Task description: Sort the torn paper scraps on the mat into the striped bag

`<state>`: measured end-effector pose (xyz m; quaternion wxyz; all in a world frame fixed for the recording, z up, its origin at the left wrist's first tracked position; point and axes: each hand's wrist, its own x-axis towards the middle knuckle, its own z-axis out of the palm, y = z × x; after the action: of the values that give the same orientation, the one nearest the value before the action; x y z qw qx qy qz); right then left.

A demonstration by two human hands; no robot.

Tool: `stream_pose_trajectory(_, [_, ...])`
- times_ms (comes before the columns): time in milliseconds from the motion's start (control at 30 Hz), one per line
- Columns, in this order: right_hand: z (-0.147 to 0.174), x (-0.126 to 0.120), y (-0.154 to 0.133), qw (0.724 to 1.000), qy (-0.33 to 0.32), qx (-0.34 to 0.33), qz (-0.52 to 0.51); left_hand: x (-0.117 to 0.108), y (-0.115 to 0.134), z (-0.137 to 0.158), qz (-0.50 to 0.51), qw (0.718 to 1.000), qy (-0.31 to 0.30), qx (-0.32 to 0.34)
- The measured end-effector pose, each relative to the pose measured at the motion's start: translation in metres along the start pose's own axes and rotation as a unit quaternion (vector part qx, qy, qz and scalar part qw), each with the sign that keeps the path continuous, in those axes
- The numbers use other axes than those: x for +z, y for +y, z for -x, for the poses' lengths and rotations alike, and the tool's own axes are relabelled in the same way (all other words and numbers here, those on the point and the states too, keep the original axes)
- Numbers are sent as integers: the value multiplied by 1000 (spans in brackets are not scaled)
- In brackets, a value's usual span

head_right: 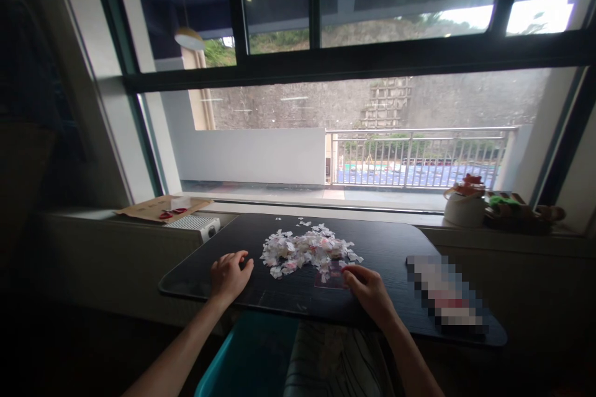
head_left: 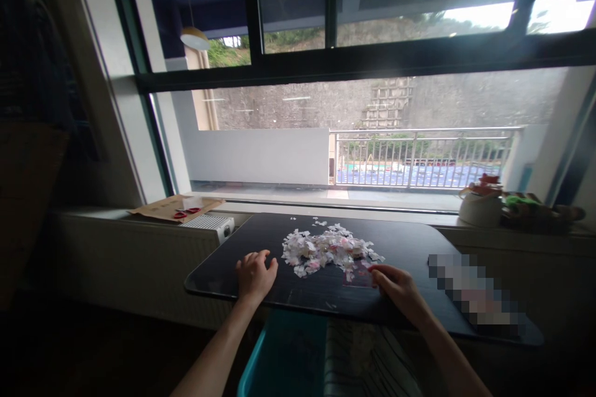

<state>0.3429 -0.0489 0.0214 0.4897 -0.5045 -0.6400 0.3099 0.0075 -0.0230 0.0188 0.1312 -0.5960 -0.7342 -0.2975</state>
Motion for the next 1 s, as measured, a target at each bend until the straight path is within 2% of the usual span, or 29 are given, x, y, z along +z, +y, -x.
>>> stream_pose_trajectory(100, [15, -12, 2, 995, 73, 3, 68, 1, 0, 0, 3, 1000, 2, 0])
stream_pose_trajectory(167, [29, -20, 3, 976, 137, -23, 167, 1, 0, 0, 1, 1000, 4, -1])
stream_pose_trajectory(233, [41, -24, 4, 955, 163, -59, 242, 1, 0, 0, -3, 1000, 4, -1])
stream_pose_trajectory(300, [50, -22, 7, 942, 155, -81, 286, 0, 1, 0, -4, 1000, 0, -3])
stream_pose_trajectory(467, [56, -4, 15, 937, 92, -96, 323, -2, 2, 0, 2, 1000, -6, -3])
stream_pose_trajectory(667, [62, 10, 3, 930, 81, -147, 328, 0, 2, 1, -2, 1000, 4, -7])
stream_pose_trajectory(1000, [59, 42, -10, 931, 35, -179, 315, 0, 3, 2, 4, 1000, -1, -8])
